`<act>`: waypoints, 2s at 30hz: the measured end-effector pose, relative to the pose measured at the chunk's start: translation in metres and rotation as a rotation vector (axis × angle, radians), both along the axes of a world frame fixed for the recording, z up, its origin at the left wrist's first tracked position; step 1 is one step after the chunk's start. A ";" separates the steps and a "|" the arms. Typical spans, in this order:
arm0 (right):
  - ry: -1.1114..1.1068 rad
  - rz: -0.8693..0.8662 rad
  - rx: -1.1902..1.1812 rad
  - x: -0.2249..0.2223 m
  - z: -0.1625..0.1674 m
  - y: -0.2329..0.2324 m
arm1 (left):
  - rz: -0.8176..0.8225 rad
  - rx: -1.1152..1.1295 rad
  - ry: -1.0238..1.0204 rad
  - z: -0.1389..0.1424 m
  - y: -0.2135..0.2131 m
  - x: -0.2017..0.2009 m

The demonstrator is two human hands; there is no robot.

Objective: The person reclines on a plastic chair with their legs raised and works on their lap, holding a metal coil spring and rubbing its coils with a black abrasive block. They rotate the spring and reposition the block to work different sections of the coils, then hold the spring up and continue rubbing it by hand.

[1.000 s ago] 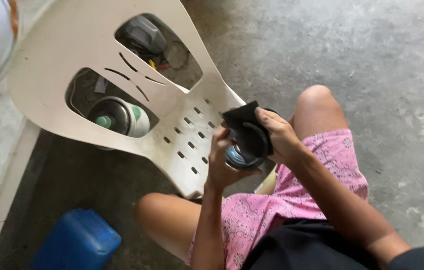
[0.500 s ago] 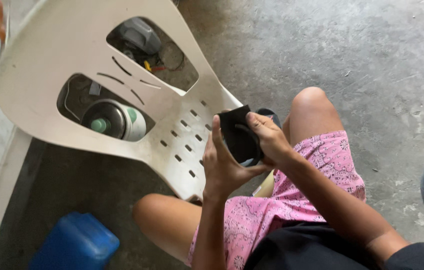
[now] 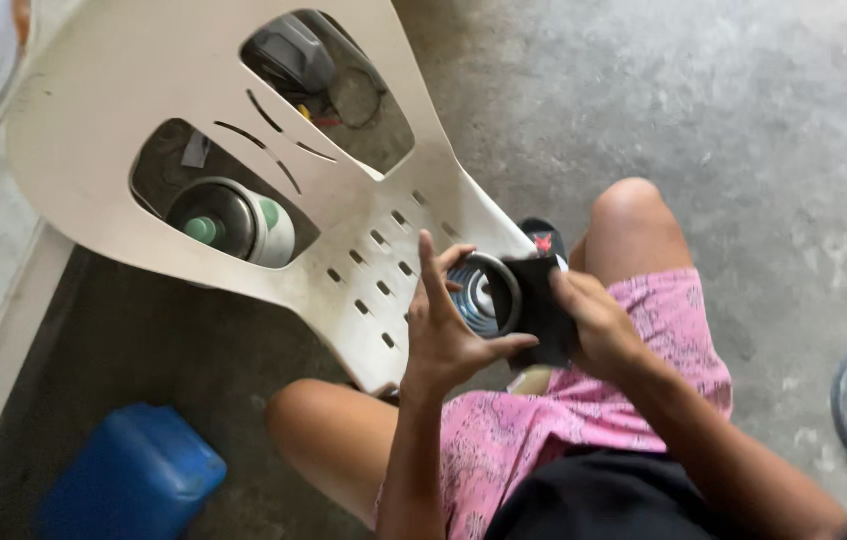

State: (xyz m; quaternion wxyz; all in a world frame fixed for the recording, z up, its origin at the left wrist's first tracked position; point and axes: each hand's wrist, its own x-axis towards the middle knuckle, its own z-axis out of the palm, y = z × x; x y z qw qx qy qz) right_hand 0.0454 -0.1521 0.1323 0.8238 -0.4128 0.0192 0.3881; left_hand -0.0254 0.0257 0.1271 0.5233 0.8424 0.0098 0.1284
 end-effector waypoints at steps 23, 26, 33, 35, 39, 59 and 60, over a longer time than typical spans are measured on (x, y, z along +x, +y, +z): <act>-0.033 -0.172 0.101 0.002 -0.038 0.000 | -0.004 0.038 -0.078 -0.005 -0.007 0.009; -0.051 -0.105 -0.085 -0.007 -0.034 -0.010 | 0.056 0.092 -0.081 -0.005 -0.003 0.013; 0.026 -0.132 -0.009 -0.001 -0.078 0.012 | 0.135 0.112 -0.001 -0.006 -0.015 0.003; 0.032 -0.105 -0.028 -0.007 -0.081 0.011 | 0.112 0.104 -0.074 -0.005 -0.016 -0.003; 0.100 -0.148 -0.033 -0.029 -0.066 -0.003 | 0.156 0.158 -0.090 -0.002 -0.010 -0.006; 0.182 -0.178 -0.100 -0.014 -0.006 0.011 | 0.049 0.253 -0.304 -0.014 -0.004 -0.004; 0.116 -0.170 -0.061 -0.011 -0.009 0.013 | 0.041 0.246 -0.317 -0.015 -0.006 -0.004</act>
